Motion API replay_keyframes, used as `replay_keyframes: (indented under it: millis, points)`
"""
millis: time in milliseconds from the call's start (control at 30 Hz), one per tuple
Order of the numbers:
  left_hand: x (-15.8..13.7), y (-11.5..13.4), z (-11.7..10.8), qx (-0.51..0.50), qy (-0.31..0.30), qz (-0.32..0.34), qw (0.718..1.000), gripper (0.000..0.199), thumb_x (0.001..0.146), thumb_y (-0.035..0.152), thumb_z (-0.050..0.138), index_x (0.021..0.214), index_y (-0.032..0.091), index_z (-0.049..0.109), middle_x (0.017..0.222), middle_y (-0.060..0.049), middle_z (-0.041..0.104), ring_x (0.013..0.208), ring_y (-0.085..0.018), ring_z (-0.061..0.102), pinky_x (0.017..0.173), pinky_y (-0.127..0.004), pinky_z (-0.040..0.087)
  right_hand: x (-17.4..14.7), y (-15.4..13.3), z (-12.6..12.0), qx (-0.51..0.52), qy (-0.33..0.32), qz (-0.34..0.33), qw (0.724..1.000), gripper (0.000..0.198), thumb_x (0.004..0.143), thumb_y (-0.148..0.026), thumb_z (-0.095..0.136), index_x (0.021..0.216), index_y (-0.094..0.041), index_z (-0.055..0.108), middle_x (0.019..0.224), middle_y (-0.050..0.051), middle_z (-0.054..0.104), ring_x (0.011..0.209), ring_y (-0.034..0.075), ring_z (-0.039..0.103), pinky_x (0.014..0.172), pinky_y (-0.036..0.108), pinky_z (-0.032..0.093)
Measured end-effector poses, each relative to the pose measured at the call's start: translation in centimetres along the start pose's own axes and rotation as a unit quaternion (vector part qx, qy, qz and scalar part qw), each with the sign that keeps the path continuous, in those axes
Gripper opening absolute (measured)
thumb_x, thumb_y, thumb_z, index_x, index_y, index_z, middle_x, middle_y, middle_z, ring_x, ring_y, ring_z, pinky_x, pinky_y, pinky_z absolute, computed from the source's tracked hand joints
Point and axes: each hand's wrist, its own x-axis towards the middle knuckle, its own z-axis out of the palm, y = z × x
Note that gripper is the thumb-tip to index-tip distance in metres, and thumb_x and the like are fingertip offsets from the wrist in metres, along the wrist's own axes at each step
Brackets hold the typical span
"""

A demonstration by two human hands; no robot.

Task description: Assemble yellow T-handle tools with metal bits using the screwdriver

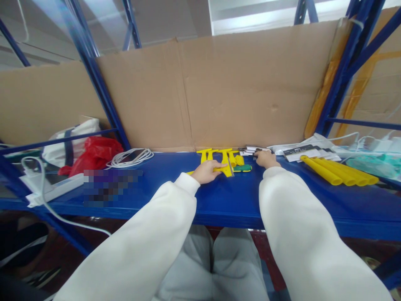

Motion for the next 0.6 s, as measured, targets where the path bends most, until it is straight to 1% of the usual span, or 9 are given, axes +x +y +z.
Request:
replay_keyframes:
  millis: [133, 267, 333, 400, 500, 600]
  points:
    - [0.0, 0.0, -0.1, -0.004, -0.004, 0.008, 1.0, 0.043, 0.093, 0.017, 0.06, 0.134, 0.025, 0.069, 0.129, -0.006, 0.072, 0.121, -0.023, 0.066, 0.108, -0.032, 0.049, 0.2, -0.5, -0.1, -0.03, -0.045, 0.033, 0.998, 0.054, 0.083, -0.016, 0.056, 0.134, -0.026, 0.07, 0.138, 0.015, 0.066, 0.132, 0.037, 0.055, 0.106, 0.057, 0.045]
    - [0.0, 0.1, -0.1, -0.003, -0.001, 0.009, 1.0, 0.043, 0.093, 0.016, 0.062, 0.135, 0.024, 0.069, 0.129, -0.007, 0.073, 0.121, -0.023, 0.066, 0.108, -0.033, 0.05, 0.1, -0.7, -0.2, -0.023, -0.058, 0.032, 0.998, 0.057, 0.085, -0.016, 0.053, 0.139, -0.026, 0.066, 0.138, 0.013, 0.067, 0.133, 0.036, 0.055, 0.108, 0.056, 0.045]
    - [0.0, 0.2, -0.1, 0.001, 0.001, 0.009, 1.0, 0.043, 0.093, 0.016, 0.062, 0.134, 0.025, 0.069, 0.13, -0.006, 0.072, 0.121, -0.023, 0.066, 0.108, -0.033, 0.05, 0.3, -0.4, 0.0, -0.024, -0.057, 0.036, 0.997, 0.057, 0.084, -0.016, 0.053, 0.138, -0.028, 0.066, 0.138, 0.011, 0.067, 0.132, 0.035, 0.056, 0.107, 0.054, 0.045]
    - [0.0, 0.2, -0.2, 0.005, 0.0, 0.009, 1.0, 0.042, 0.093, 0.017, 0.062, 0.134, 0.024, 0.069, 0.131, -0.006, 0.072, 0.122, -0.022, 0.066, 0.108, -0.033, 0.05, 0.6, 0.0, 0.3, -0.027, -0.043, 0.034, 0.998, 0.056, 0.082, -0.016, 0.054, 0.135, -0.03, 0.069, 0.133, 0.009, 0.07, 0.128, 0.033, 0.059, 0.106, 0.052, 0.047]
    - [-0.1, 0.2, -0.2, 0.007, -0.001, 0.009, 1.0, 0.042, 0.093, 0.017, 0.062, 0.134, 0.023, 0.069, 0.131, -0.006, 0.072, 0.122, -0.021, 0.066, 0.109, -0.032, 0.049, 0.7, 0.4, 0.6, -0.028, -0.018, 0.02, 0.999, 0.049, 0.08, -0.019, 0.057, 0.124, -0.031, 0.075, 0.121, 0.008, 0.074, 0.119, 0.031, 0.064, 0.1, 0.049, 0.05]
    - [-0.1, 0.2, -0.2, 0.006, 0.003, 0.009, 1.0, 0.041, 0.093, 0.016, 0.062, 0.133, 0.023, 0.069, 0.131, -0.006, 0.072, 0.122, -0.021, 0.066, 0.109, -0.032, 0.049, 0.3, 0.4, 0.3, -0.039, -0.019, 0.022, 0.999, 0.042, 0.08, -0.018, 0.058, 0.114, -0.029, 0.08, 0.117, 0.01, 0.075, 0.115, 0.031, 0.065, 0.098, 0.045, 0.052]
